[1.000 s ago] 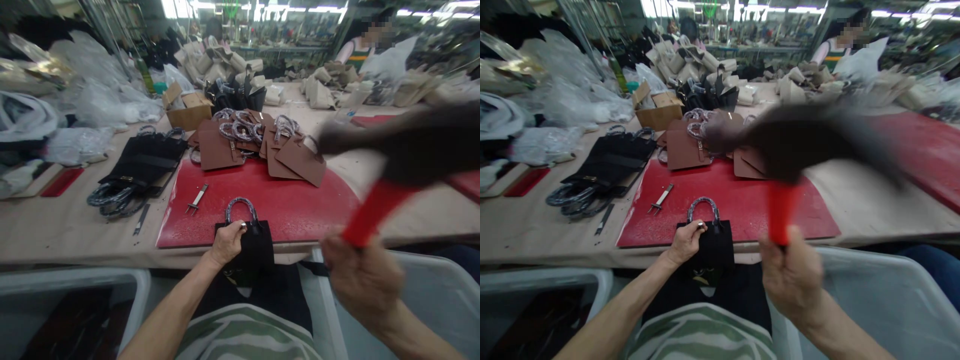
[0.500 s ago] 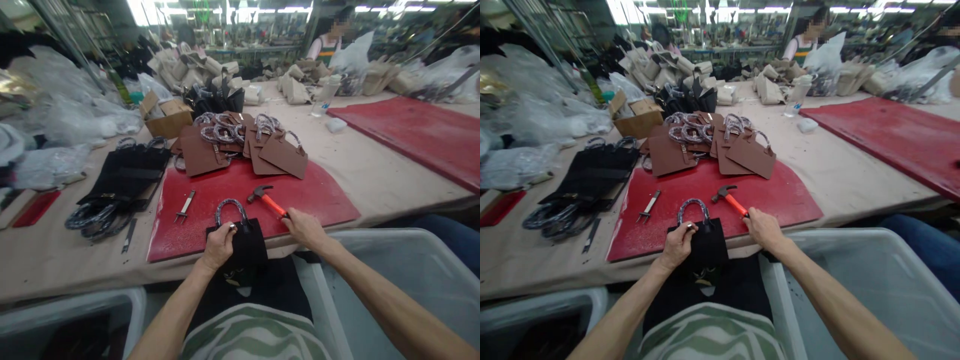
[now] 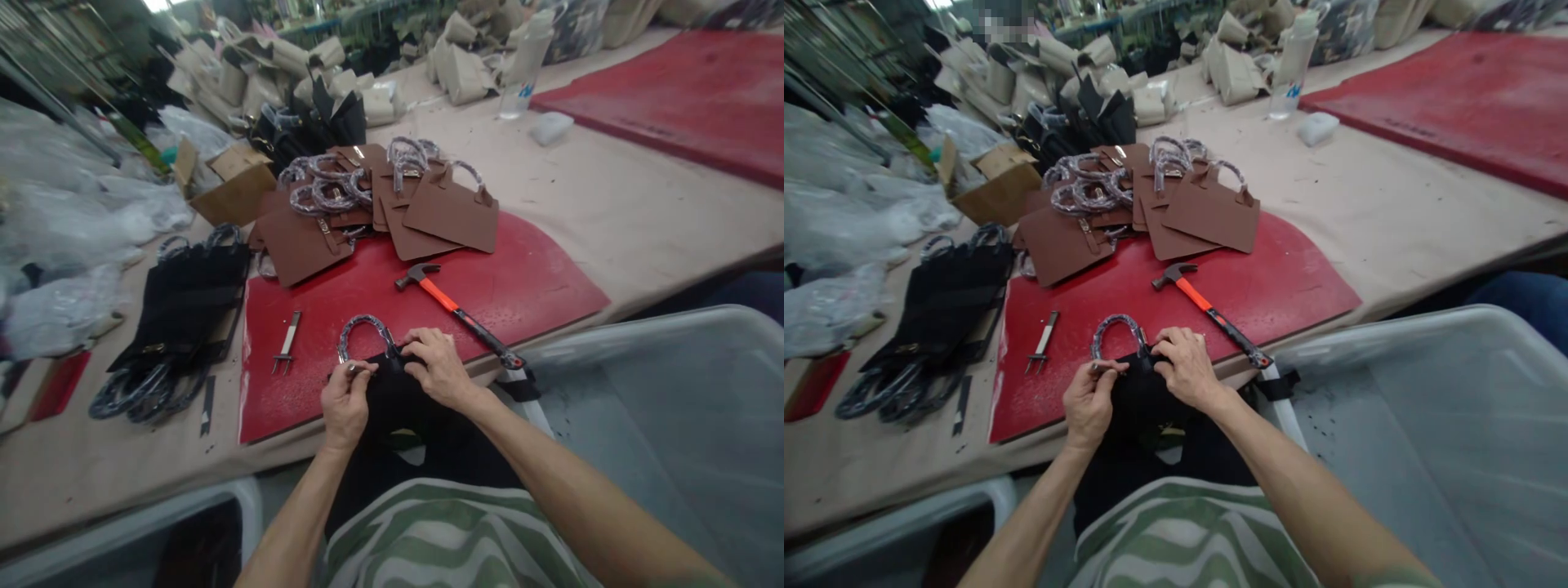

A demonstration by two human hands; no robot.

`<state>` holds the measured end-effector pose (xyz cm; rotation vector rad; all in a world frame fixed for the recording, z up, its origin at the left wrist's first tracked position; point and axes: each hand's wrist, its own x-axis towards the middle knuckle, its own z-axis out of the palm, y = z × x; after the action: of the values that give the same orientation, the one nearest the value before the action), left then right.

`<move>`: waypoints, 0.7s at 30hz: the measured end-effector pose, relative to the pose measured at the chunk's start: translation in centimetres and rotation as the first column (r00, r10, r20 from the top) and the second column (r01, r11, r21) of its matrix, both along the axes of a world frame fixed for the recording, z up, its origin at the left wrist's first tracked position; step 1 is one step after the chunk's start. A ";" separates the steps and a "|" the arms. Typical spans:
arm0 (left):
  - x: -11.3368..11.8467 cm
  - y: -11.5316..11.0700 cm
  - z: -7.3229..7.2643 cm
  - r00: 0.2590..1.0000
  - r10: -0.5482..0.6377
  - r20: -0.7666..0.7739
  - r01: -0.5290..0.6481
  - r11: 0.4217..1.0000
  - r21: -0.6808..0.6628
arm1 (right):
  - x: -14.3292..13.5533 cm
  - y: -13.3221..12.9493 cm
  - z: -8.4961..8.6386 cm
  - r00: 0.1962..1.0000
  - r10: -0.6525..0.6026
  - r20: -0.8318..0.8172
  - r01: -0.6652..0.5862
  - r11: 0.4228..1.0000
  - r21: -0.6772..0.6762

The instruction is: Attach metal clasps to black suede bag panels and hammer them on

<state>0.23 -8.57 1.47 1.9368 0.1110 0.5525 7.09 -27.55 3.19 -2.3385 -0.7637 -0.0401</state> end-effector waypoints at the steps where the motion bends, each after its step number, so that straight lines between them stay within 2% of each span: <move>1: -0.1 -0.2 0.1 1.000 0.024 -0.014 -0.025 0.996 -0.080 | 0.1 0.0 -0.1 1.000 -0.007 -0.012 0.007 1.000 0.017; 3: -0.6 -0.7 0.4 0.998 0.056 -0.009 -0.057 0.988 -0.145 | 0.3 -0.1 -0.1 1.000 -0.017 -0.023 0.018 0.999 0.038; 4: -0.9 -0.9 0.7 0.999 0.039 0.006 -0.039 0.993 -0.108 | 0.3 -0.1 0.0 1.000 -0.018 -0.024 0.019 0.999 0.046; 7: -1.5 -0.7 2.4 0.987 -0.113 0.110 0.100 0.987 0.123 | 0.2 0.0 0.0 1.000 -0.009 -0.012 0.010 0.998 0.062; 8: -1.4 -0.2 3.1 0.982 -0.114 0.154 0.088 0.983 0.163 | 0.2 -0.1 -0.1 1.000 -0.005 -0.007 0.005 0.998 0.064; 9: -1.1 0.4 3.9 0.980 -0.059 0.192 0.028 0.986 0.162 | 0.2 -0.1 -0.1 1.000 -0.001 -0.003 0.001 0.998 0.068; 10: -0.6 1.3 4.5 0.976 0.052 0.213 -0.080 0.989 0.124 | 0.2 -0.1 -0.1 1.000 0.000 0.001 0.000 0.997 0.073; 12: 0.8 3.8 5.2 0.939 0.310 0.148 -0.322 0.945 0.059 | 0.1 -0.1 -0.1 1.000 -0.003 0.000 0.003 0.997 0.080; 14: 2.1 6.7 4.8 0.902 0.431 0.009 -0.428 0.891 0.150 | 0.2 -0.2 0.0 1.000 -0.009 -0.009 0.010 0.996 0.088; 17: 3.1 9.7 2.9 0.874 0.476 -0.096 -0.387 0.804 0.451 | 0.4 -0.2 0.2 1.000 0.005 -0.024 -0.002 0.994 0.109; 19: 2.9 10.1 1.9 0.891 0.443 -0.095 -0.314 0.756 0.575 | 0.7 -0.5 0.3 0.999 0.035 -0.031 -0.031 0.991 0.131; 21: 2.4 9.4 1.5 0.921 0.378 -0.097 -0.249 0.761 0.599 | 0.8 -0.9 0.1 0.997 0.071 -0.018 -0.067 0.986 0.154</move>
<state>2.63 0.80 2.94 2.6042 0.4640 0.6491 7.93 -28.46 3.31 -2.1623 -0.8009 -0.0401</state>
